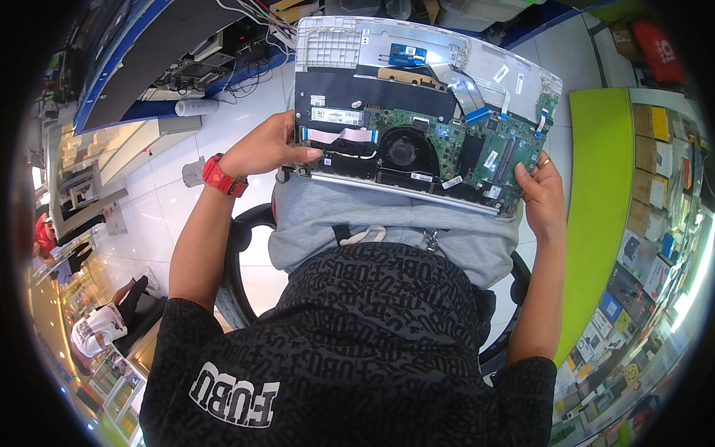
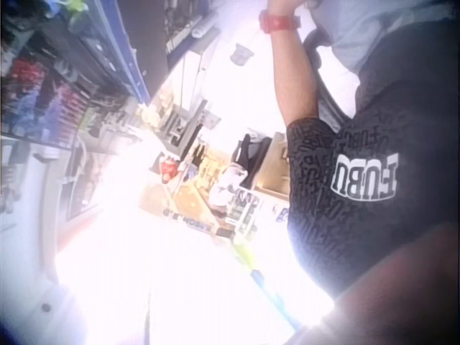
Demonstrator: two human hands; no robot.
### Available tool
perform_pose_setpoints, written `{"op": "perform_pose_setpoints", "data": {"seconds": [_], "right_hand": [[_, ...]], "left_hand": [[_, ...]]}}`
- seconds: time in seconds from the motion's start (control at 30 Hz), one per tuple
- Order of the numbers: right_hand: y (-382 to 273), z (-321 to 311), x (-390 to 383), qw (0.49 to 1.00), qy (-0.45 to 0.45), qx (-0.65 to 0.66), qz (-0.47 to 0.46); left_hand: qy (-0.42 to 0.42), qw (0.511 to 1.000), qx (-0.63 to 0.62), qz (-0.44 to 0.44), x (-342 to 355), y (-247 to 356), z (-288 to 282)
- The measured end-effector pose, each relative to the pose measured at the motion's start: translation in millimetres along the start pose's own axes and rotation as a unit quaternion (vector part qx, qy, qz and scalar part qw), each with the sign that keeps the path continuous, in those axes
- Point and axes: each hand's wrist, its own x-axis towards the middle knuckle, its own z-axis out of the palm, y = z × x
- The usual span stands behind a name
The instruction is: The person uses tweezers and their hands to handle internal laptop components, including connecting ribbon cables and placing a small circuit board into the laptop chassis.
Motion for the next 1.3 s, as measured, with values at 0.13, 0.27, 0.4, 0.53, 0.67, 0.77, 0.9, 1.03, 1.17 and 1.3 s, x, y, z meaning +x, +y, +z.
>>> {"op": "perform_pose_setpoints", "data": {"seconds": [0.13, 0.27, 0.4, 0.53, 0.67, 0.77, 0.9, 1.03, 1.17, 1.3], "right_hand": [[-2.1, 1.9, -0.8, 1.0, 0.0, -0.002, -0.003], [-2.6, 1.5, 0.0, 1.0, -0.001, -0.002, 0.005], [-3.9, 3.0, -0.7, 1.0, 0.005, -0.004, 0.01], [-0.4, 0.3, 0.2, 1.0, 0.01, -0.001, 0.011], [-1.0, 1.3, -0.3, 1.0, 0.015, 0.004, 0.008], [-4.7, 4.0, -1.8, 1.0, 0.015, 0.004, 0.01], [-3.5, 1.0, -0.6, 1.0, 0.005, 0.002, 0.013], [-4.2, 4.3, -2.0, 1.0, 0.009, 0.001, 0.008], [-3.0, 2.3, -1.4, 1.0, 0.011, 0.004, 0.009], [-4.8, 4.3, -0.2, 1.0, 0.008, 0.012, 0.016]], "left_hand": [[0.002, 1.0, 0.025, 0.001, 2.0, -4.5, -1.1], [0.004, 1.0, 0.017, 0.009, 1.7, -5.1, -0.8], [0.0, 0.999, 0.027, -0.021, 1.2, 0.5, -1.5], [-0.001, 0.999, 0.023, -0.024, 0.4, 4.6, -0.1], [0.001, 1.0, 0.014, -0.024, 0.4, 2.4, -0.2], [0.001, 1.0, 0.012, -0.021, 1.1, 0.8, 0.2], [-0.006, 0.999, 0.018, -0.044, 2.5, 0.8, -1.6], [0.0, 1.0, 0.001, -0.022, 1.1, 3.3, 1.1], [0.002, 0.999, 0.032, -0.034, 3.0, 3.7, -0.1], [0.0, 0.999, 0.014, -0.037, 1.5, 4.3, 0.0]]}}
